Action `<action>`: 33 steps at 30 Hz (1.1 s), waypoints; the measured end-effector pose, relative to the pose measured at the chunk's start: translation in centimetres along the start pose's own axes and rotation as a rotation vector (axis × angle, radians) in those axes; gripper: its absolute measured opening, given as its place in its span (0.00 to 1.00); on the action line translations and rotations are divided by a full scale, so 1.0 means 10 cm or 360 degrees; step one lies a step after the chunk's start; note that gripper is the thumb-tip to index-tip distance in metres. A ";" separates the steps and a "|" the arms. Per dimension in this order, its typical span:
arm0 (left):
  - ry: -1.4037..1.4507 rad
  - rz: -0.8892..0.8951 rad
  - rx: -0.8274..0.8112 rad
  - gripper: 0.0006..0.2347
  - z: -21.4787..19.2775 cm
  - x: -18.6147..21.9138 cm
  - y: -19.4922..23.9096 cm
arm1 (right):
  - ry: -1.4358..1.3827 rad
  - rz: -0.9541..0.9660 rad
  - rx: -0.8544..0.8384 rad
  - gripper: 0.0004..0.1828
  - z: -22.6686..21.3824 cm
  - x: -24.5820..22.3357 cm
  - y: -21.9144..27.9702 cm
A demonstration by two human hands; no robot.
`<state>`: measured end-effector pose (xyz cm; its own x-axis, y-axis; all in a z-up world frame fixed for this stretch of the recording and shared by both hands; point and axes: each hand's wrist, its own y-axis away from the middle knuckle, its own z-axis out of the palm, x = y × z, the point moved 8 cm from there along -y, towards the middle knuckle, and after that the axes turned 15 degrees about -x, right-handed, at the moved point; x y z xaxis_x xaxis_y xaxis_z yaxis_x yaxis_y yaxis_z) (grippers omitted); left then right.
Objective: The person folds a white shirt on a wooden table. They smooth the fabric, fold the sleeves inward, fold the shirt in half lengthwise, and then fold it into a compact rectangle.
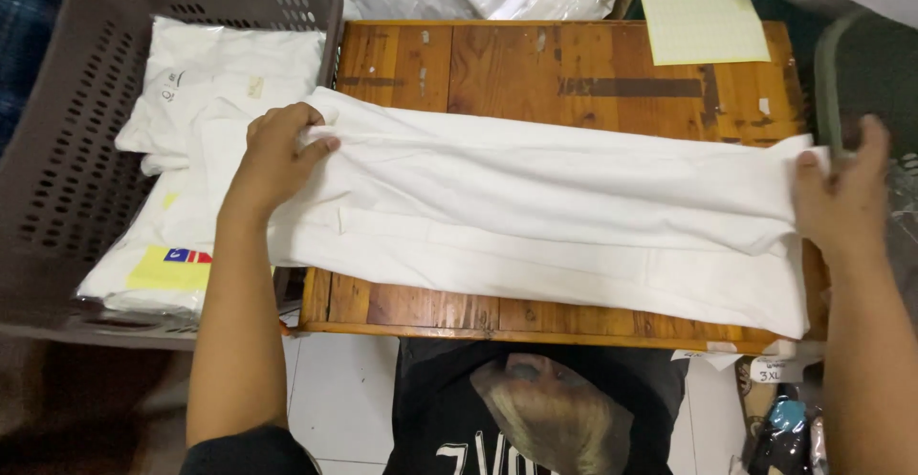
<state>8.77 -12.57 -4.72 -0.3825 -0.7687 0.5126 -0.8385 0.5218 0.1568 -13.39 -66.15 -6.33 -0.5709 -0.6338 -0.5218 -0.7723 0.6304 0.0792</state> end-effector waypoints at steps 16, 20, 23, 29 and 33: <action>-0.1006 0.0410 0.0178 0.13 0.61 0.58 0.68 | -0.0651 -0.0648 -0.0282 0.30 0.02 -0.38 0.53; -0.1075 0.0508 0.0353 0.08 0.58 0.68 0.73 | -0.0684 -0.0928 -0.0106 0.28 -0.17 -0.54 0.60; -0.1181 0.0614 0.0510 0.05 0.59 0.70 0.77 | 0.0178 -0.0535 -0.0019 0.32 -0.25 -0.77 0.57; -0.1163 0.0562 0.0466 0.04 0.59 0.67 0.77 | 0.0554 0.0356 -0.0880 0.29 0.15 -0.38 0.52; -0.1015 0.0512 0.0490 0.09 0.50 0.64 0.80 | 0.0465 0.0330 -0.0678 0.30 0.10 -0.30 0.57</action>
<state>-2.36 -15.15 -4.35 -0.6961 -0.7100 -0.1066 -0.6829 0.7006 -0.2069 -15.75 -60.21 -5.20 -0.7296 -0.6520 -0.2065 -0.6454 0.5565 0.5232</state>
